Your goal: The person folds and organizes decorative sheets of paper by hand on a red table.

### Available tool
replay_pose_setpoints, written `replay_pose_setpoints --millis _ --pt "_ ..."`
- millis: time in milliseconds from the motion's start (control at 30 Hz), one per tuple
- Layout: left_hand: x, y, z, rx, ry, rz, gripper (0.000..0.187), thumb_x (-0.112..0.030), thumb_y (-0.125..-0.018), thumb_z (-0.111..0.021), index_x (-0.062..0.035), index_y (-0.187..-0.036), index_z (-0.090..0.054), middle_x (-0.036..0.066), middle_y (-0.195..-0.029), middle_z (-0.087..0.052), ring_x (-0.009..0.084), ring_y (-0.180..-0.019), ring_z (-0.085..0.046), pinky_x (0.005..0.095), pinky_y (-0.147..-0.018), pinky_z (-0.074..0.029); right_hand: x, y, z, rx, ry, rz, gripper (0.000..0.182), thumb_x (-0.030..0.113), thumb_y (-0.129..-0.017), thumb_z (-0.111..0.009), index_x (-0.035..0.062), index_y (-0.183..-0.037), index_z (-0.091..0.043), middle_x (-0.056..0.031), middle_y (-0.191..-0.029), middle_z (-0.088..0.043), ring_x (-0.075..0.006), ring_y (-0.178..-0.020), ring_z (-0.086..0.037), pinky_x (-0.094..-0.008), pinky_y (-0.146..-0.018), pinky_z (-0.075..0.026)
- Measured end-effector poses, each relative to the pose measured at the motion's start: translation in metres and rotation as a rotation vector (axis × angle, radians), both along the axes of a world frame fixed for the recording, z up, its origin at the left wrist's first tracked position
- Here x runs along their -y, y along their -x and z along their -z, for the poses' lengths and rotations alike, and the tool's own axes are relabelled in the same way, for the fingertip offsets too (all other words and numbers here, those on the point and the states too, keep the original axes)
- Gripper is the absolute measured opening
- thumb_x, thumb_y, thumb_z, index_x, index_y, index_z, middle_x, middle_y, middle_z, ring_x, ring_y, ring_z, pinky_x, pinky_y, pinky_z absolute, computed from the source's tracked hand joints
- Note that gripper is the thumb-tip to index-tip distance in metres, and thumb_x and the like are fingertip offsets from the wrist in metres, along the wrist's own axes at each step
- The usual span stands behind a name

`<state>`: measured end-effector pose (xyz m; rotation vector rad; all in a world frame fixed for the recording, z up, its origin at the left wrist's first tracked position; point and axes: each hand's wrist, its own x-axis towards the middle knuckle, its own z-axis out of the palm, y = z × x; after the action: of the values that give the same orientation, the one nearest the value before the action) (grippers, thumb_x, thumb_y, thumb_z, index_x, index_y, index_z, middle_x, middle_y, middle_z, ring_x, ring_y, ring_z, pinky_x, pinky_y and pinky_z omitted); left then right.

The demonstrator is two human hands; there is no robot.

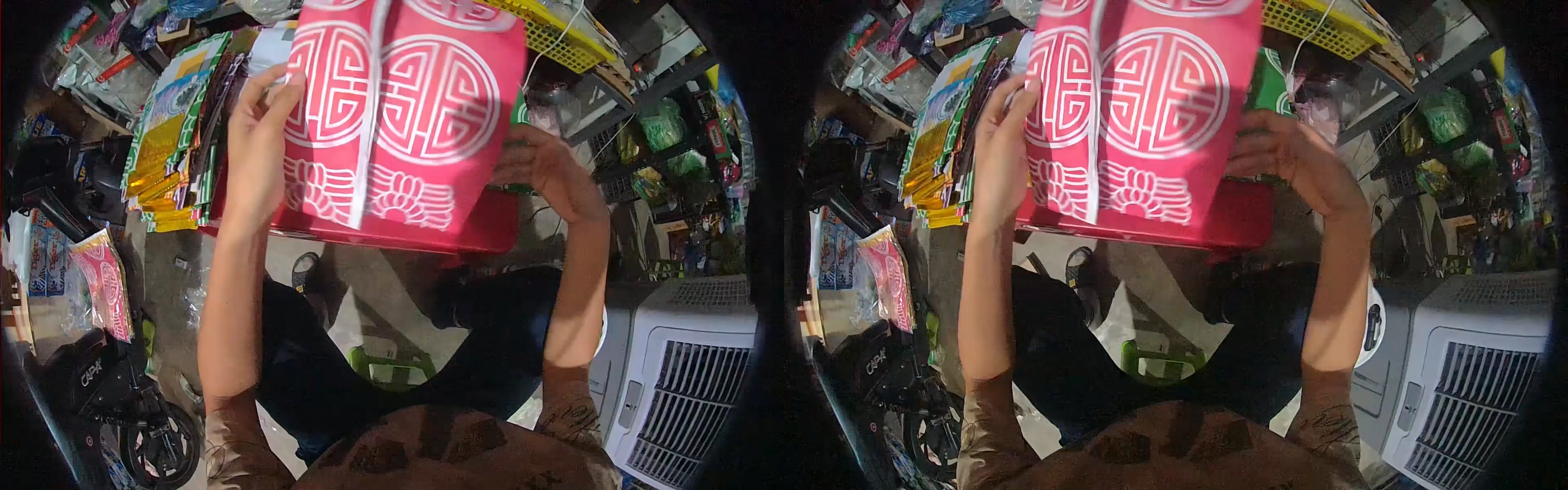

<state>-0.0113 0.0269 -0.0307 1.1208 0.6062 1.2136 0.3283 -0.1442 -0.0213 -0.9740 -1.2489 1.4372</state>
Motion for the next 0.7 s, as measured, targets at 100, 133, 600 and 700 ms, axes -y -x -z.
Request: replay_pose_setpoints --millis 100,133,600,700 --pt "0.007 -0.005 0.021 0.026 0.139 -0.034 0.049 -0.005 -0.104 -0.064 -0.0003 -0.15 -0.047 0.017 -0.135 -0.067 0.0186 -0.115 -0.067 0.0321 -0.097 -0.056 -0.005 0.045 -0.013 0.364 0.126 0.427 0.057 0.037 -0.1 -0.076 0.0015 -0.142 -0.062 -0.0145 -0.122 -0.076 -0.0211 -0.108 -0.075 -0.039 -0.099 -0.057" --pt "0.017 -0.008 0.017 -0.031 0.169 -0.002 0.06 0.001 -0.103 -0.06 0.0026 -0.158 -0.037 0.016 -0.135 -0.062 0.0227 -0.123 -0.065 0.0321 -0.104 -0.052 -0.008 0.042 -0.01 0.397 0.137 0.453 0.056 0.033 -0.098 -0.078 0.0022 -0.142 -0.062 -0.0142 -0.12 -0.076 -0.0199 -0.106 -0.075 -0.0374 -0.097 -0.058" --pt "0.072 -0.017 0.021 -0.944 -0.872 0.165 0.043 -0.024 -0.1 -0.073 -0.0019 -0.137 -0.065 0.023 -0.127 -0.066 0.0375 -0.117 -0.064 0.0466 -0.099 -0.051 -0.034 0.001 0.029 0.907 0.14 0.541 0.049 0.032 -0.101 -0.076 0.005 -0.14 -0.066 -0.0158 -0.122 -0.076 -0.0199 -0.103 -0.074 -0.035 -0.091 -0.058" --pt "0.082 -0.042 0.038 -0.885 -1.099 0.106 0.055 -0.029 -0.103 -0.07 -0.0026 -0.149 -0.056 0.026 -0.149 -0.053 0.0409 -0.136 -0.054 0.0497 -0.115 -0.043 -0.041 0.002 0.042 1.071 -0.015 0.553 0.047 0.034 -0.101 -0.074 0.0048 -0.137 -0.066 -0.0186 -0.118 -0.077 -0.0251 -0.103 -0.076 -0.0388 -0.091 -0.057"
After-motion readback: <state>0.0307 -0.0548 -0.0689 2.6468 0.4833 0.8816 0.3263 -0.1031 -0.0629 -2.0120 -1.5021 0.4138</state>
